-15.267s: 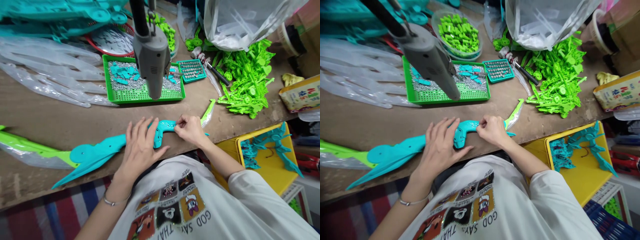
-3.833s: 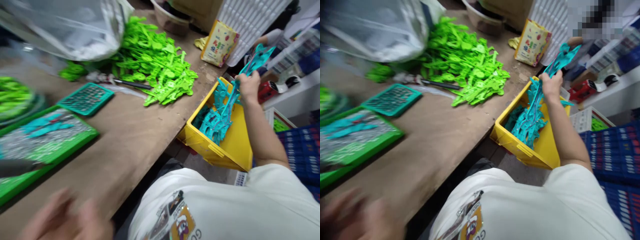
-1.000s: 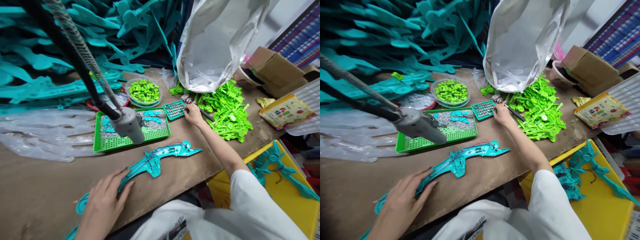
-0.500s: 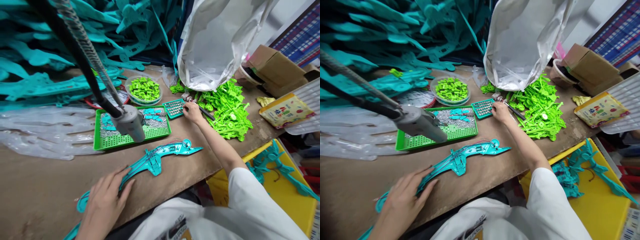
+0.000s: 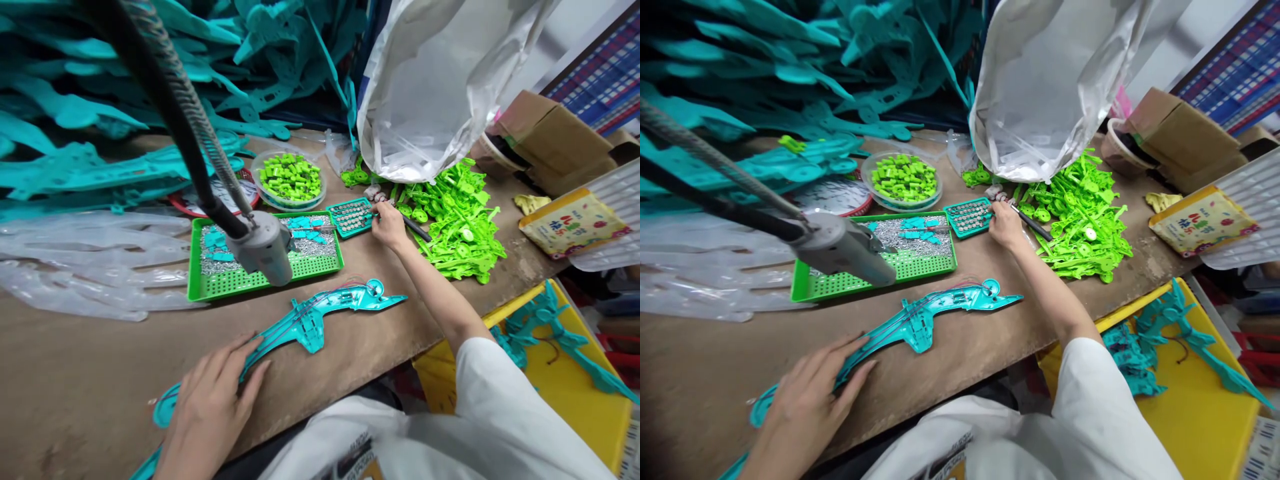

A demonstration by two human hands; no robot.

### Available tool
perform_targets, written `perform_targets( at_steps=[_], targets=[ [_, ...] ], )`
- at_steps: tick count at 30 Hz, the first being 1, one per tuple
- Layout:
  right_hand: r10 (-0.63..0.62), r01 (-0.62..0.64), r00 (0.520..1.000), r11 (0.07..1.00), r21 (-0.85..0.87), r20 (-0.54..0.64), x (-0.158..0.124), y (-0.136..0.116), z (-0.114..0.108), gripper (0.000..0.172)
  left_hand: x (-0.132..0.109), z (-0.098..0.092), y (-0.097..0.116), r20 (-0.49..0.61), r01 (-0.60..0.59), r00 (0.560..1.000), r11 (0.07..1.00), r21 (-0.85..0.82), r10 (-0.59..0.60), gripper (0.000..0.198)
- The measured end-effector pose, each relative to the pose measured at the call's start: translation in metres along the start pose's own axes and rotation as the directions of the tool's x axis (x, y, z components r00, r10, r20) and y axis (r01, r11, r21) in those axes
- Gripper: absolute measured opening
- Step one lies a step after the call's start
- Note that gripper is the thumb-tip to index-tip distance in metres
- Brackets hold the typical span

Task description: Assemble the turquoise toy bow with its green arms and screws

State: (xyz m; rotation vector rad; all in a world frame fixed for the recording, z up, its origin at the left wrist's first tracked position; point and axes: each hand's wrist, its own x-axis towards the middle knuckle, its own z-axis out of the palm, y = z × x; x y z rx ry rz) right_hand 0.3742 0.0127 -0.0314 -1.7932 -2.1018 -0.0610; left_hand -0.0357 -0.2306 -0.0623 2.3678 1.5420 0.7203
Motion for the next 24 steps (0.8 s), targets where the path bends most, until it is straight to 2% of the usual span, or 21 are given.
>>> perform_targets(
  at_steps=[5, 10, 18, 24],
  targets=[
    [0.066, -0.064, 0.998, 0.997, -0.053, 0.021, -0.001, -0.007, -0.001, 0.023, -0.001, 0.001, 0.0, 0.009, 0.007, 1.0, 1.0, -0.006, -0.007, 0.032],
    [0.074, -0.071, 0.996, 0.995, -0.069, 0.046, 0.003, -0.008, 0.002, 0.026, 0.001, 0.001, 0.001, 0.001, 0.017, 1.0, 1.0, -0.011, -0.017, 0.033],
    [-0.098, 0.095, 0.992, 0.995, 0.042, 0.075, -0.007, -0.008, 0.004, 0.031, 0.0, 0.001, 0.002, 0.002, 0.016, 1.0, 1.0, -0.007, -0.016, 0.033],
    [-0.145, 0.142, 0.981, 0.989, 0.037, 0.127, -0.008, -0.01, 0.0, 0.029, 0.0, -0.004, 0.006, 0.054, 0.027, 0.998, 0.999, 0.022, -0.028, 0.033]
  ],
)
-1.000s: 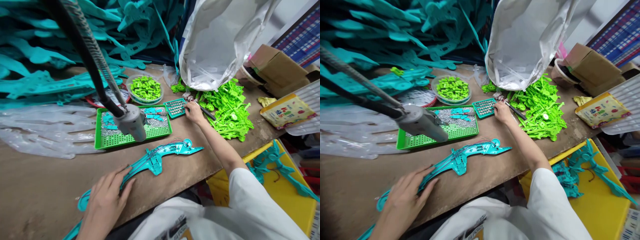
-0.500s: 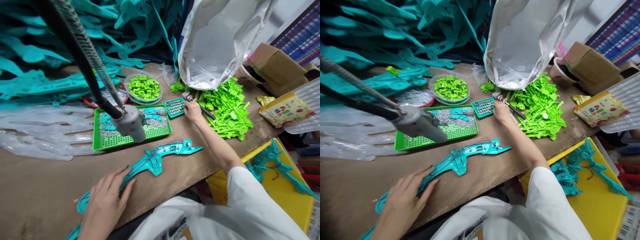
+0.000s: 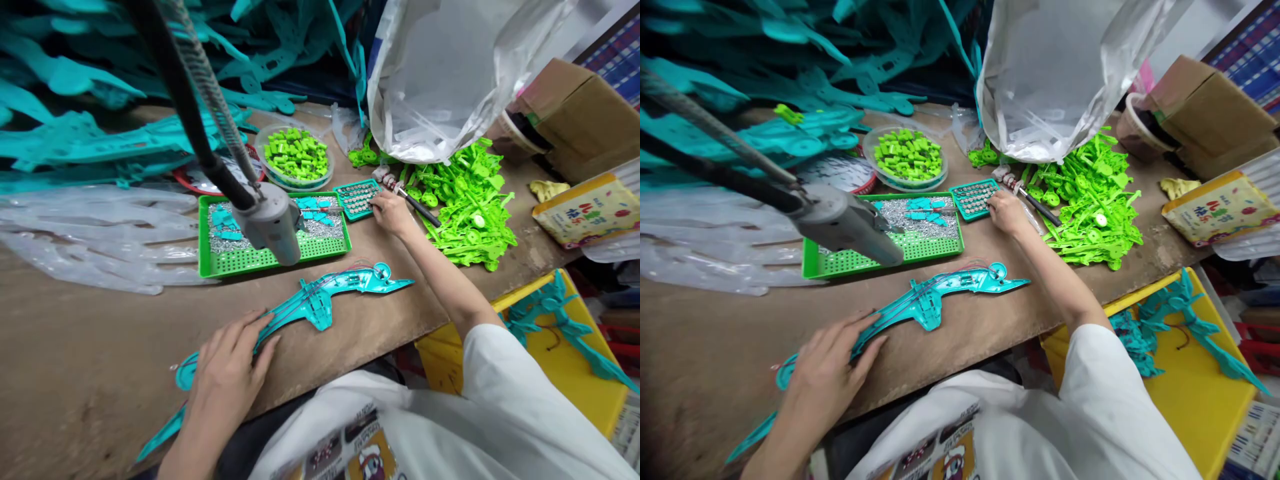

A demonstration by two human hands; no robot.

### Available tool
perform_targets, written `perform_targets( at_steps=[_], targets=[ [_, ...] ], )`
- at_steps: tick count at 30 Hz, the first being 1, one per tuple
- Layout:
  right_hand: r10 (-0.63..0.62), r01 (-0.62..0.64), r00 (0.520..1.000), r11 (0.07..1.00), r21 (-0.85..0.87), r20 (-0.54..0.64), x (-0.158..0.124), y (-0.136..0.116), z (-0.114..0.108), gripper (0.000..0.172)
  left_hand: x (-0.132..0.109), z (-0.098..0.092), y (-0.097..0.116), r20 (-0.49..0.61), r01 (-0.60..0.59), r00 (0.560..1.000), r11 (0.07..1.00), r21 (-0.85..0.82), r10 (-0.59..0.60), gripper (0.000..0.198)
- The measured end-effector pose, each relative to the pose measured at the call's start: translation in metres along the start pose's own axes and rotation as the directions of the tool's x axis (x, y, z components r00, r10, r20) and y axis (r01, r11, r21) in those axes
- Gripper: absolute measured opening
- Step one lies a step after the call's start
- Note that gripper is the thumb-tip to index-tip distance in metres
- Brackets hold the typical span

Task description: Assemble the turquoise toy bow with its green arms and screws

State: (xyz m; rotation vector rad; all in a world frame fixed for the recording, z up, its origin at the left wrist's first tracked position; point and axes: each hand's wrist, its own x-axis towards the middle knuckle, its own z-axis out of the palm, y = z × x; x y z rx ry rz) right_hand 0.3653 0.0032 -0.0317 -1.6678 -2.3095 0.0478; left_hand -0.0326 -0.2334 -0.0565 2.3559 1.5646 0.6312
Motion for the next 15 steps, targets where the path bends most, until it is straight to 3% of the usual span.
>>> perform_targets(
  at_steps=[4, 7, 10, 12, 15],
  targets=[
    [0.104, -0.103, 0.995, 0.994, -0.032, 0.005, 0.011, -0.001, -0.008, 0.025, 0.002, -0.005, 0.003, 0.044, 0.02, 0.999, 0.999, 0.035, -0.022, 0.03],
    [0.228, -0.215, 0.968, 0.969, 0.12, -0.105, 0.005, -0.017, -0.018, 0.023, 0.004, -0.014, 0.009, 0.084, 0.02, 0.996, 0.996, 0.089, -0.028, 0.029],
    [0.33, -0.233, 0.929, 0.875, 0.424, -0.169, -0.03, -0.056, -0.032, 0.022, 0.006, -0.025, 0.019, 0.113, -0.001, 0.994, 0.988, 0.157, -0.016, 0.028],
    [0.315, -0.215, 0.947, 0.771, 0.6, -0.066, -0.066, -0.092, -0.041, 0.018, 0.007, -0.032, 0.026, 0.111, -0.01, 0.994, 0.981, 0.193, -0.011, 0.026],
    [0.336, -0.271, 0.941, 0.692, 0.669, 0.034, -0.118, -0.138, -0.044, 0.015, 0.008, -0.039, 0.036, 0.091, -0.012, 0.996, 0.974, 0.228, -0.009, 0.026]
  ],
)
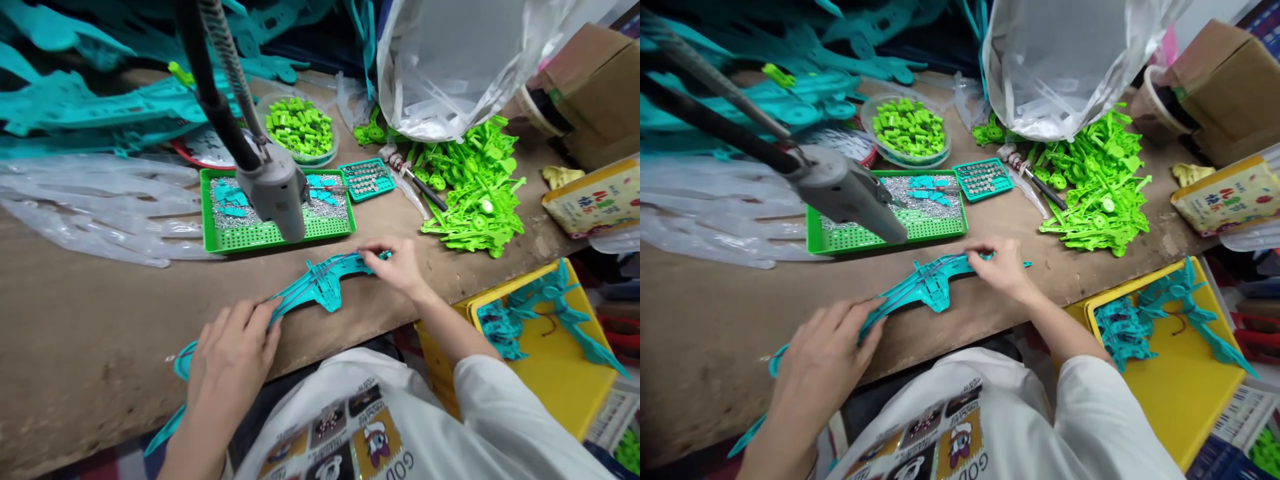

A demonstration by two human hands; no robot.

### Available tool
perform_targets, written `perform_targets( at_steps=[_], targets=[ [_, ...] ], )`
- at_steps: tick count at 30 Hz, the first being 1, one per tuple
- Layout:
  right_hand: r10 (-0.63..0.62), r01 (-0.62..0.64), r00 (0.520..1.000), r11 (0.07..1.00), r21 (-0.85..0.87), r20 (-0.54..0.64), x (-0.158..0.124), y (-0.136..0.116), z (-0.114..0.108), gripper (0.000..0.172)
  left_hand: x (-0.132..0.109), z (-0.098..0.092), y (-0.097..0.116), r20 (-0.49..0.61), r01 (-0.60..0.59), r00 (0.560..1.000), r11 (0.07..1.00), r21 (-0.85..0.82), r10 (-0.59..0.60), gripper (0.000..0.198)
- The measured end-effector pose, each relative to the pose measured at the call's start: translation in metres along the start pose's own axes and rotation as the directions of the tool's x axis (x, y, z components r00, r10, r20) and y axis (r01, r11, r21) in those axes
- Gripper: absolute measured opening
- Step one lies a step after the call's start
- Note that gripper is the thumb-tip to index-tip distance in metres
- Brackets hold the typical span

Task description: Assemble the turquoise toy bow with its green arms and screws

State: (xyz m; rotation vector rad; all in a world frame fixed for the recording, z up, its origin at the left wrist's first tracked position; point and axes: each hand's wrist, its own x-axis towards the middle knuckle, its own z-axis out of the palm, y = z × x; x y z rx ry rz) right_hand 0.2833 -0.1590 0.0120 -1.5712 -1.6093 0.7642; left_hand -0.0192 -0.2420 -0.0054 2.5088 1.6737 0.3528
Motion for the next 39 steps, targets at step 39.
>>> perform_targets(
  at_steps=[39],
  targets=[
    [-0.024, -0.022, 0.998, 0.753, -0.657, -0.061, 0.148, 0.056, -0.003, 0.021, -0.009, -0.018, 0.013, -0.05, 0.017, 0.999, 0.996, -0.092, -0.021, 0.028]
  ],
)
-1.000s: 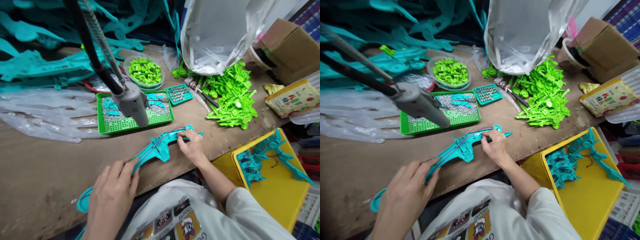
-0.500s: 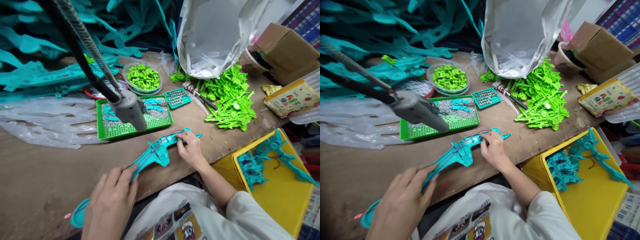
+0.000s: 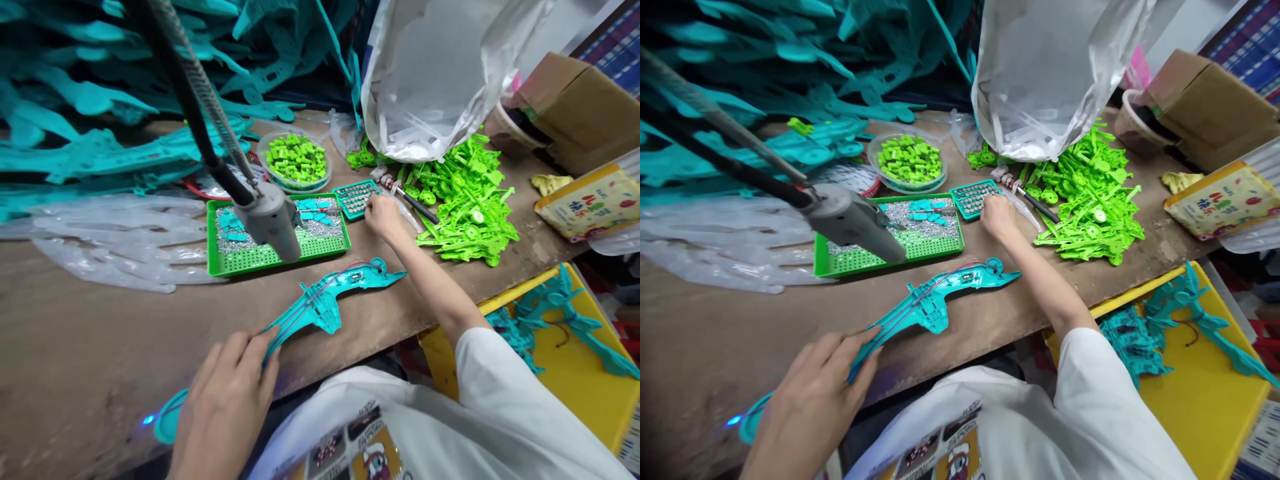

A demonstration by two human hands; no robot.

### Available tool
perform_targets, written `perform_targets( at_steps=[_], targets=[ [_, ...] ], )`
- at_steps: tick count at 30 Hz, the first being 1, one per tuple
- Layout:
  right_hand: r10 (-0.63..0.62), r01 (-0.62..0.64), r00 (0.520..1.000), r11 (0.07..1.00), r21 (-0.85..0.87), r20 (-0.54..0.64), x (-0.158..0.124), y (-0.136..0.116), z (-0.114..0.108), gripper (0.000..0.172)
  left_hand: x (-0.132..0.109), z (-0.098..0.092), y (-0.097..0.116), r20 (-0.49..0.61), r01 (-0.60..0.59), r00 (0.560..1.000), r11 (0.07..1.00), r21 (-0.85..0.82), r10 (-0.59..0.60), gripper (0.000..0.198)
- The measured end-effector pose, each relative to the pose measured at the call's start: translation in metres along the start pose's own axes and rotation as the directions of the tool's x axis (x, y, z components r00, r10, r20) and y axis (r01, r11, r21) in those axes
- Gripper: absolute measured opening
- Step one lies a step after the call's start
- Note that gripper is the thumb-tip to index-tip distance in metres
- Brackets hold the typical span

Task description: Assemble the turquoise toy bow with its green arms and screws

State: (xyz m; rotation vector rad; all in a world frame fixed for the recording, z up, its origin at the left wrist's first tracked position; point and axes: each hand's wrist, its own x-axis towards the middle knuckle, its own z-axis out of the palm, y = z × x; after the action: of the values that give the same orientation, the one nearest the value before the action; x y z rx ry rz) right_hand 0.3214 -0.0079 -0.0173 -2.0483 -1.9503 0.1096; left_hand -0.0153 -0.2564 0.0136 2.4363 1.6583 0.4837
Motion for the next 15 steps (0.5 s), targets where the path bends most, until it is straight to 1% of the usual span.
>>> perform_targets(
  at_steps=[2, 4, 6, 7, 9, 10, 11, 13, 15],
  targets=[
    [0.032, -0.032, 0.999, 0.999, -0.017, 0.003, 0.006, 0.0, 0.0, 0.021, 0.0, 0.0, 0.0, 0.011, 0.002, 1.0, 1.0, 0.004, -0.002, 0.028],
    [0.051, -0.051, 0.999, 0.999, 0.008, -0.005, 0.007, -0.002, -0.007, 0.02, 0.0, 0.001, 0.0, 0.017, 0.004, 1.0, 1.0, 0.003, -0.004, 0.028],
    [0.051, -0.046, 0.998, 0.989, 0.139, -0.034, -0.004, -0.006, -0.018, 0.018, 0.0, 0.002, -0.001, 0.019, 0.007, 1.0, 1.0, -0.007, -0.007, 0.028],
    [0.044, -0.031, 0.998, 0.969, 0.246, -0.048, -0.016, -0.008, -0.023, 0.017, 0.0, 0.002, -0.001, 0.02, 0.007, 1.0, 1.0, -0.012, -0.007, 0.028],
    [0.023, -0.001, 0.999, 0.87, 0.493, -0.037, -0.05, -0.016, -0.034, 0.016, 0.0, 0.003, -0.001, 0.021, 0.008, 1.0, 1.0, -0.017, -0.008, 0.027],
    [0.007, -0.006, 1.0, 0.801, 0.598, 0.0, -0.071, -0.02, -0.037, 0.016, 0.0, 0.003, -0.001, 0.022, 0.008, 1.0, 1.0, -0.015, -0.007, 0.027],
    [0.004, -0.051, 0.997, 0.739, 0.672, 0.072, -0.092, -0.024, -0.039, 0.014, 0.0, 0.004, -0.001, 0.021, 0.007, 1.0, 1.0, -0.013, -0.006, 0.026],
    [-0.01, -0.129, 0.984, 0.659, 0.741, 0.18, -0.131, -0.031, -0.039, 0.014, 0.0, 0.003, 0.0, 0.017, 0.008, 1.0, 1.0, -0.018, -0.008, 0.024],
    [-0.007, -0.158, 0.977, 0.641, 0.751, 0.211, -0.158, -0.036, -0.034, 0.015, 0.0, 0.002, 0.0, 0.01, 0.009, 1.0, 0.999, -0.034, -0.008, 0.023]
  ],
)
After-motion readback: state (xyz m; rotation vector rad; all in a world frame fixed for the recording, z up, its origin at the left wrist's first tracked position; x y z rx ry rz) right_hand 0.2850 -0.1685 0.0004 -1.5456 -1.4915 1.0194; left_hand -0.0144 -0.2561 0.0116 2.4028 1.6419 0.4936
